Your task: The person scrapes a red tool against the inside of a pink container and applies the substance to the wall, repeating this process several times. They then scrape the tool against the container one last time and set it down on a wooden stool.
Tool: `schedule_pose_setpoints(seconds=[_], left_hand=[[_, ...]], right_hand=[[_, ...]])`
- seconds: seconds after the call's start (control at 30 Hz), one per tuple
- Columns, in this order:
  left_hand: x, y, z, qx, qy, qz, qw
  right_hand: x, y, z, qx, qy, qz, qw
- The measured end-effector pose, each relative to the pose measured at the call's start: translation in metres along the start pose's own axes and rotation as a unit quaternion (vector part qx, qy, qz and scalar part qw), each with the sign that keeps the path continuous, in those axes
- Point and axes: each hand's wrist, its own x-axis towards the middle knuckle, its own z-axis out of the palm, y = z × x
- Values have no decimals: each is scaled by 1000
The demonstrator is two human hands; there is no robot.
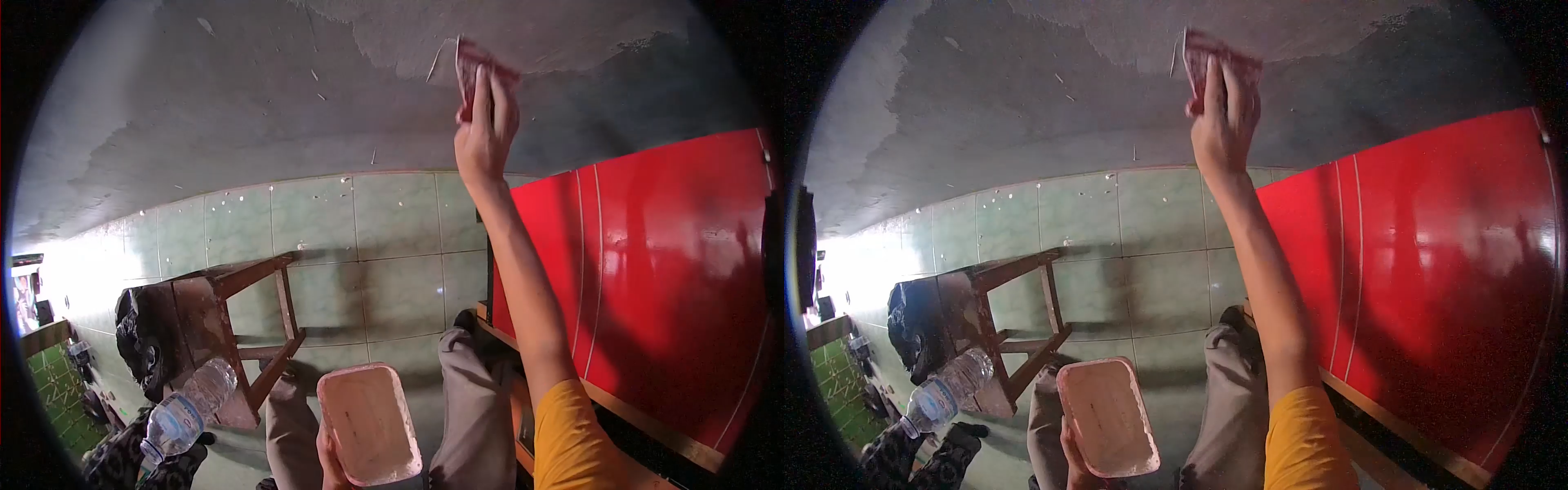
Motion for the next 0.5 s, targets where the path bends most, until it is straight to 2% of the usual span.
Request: schedule_pose_setpoints(seconds=[0.1,0.2,0.33,0.37,0.43,0.47,0.5], left_hand=[[-2,6,3,1,-10,-6,1000],[-2,15,8,0,-23,-5,1000],[-1,12,-2,34,-31,25,999],[1,-2,-24,98,-13,35,994],[-1,8,-9,-8,-1,-2,1000],[-5,16,8,6,-9,-4,1000],[-5,17,14,11,-12,-6,1000]], right_hand=[[14,3,34,-33,10,-56,998],[-34,7,52,-39,-60,-56,996],[-73,36,39,70,-159,-20,985],[-69,45,31,82,-133,-1,988],[-29,47,-5,17,-58,-3,998],[-16,50,-16,-15,-19,-6,1000],[-14,56,-15,-58,-31,2,998]])
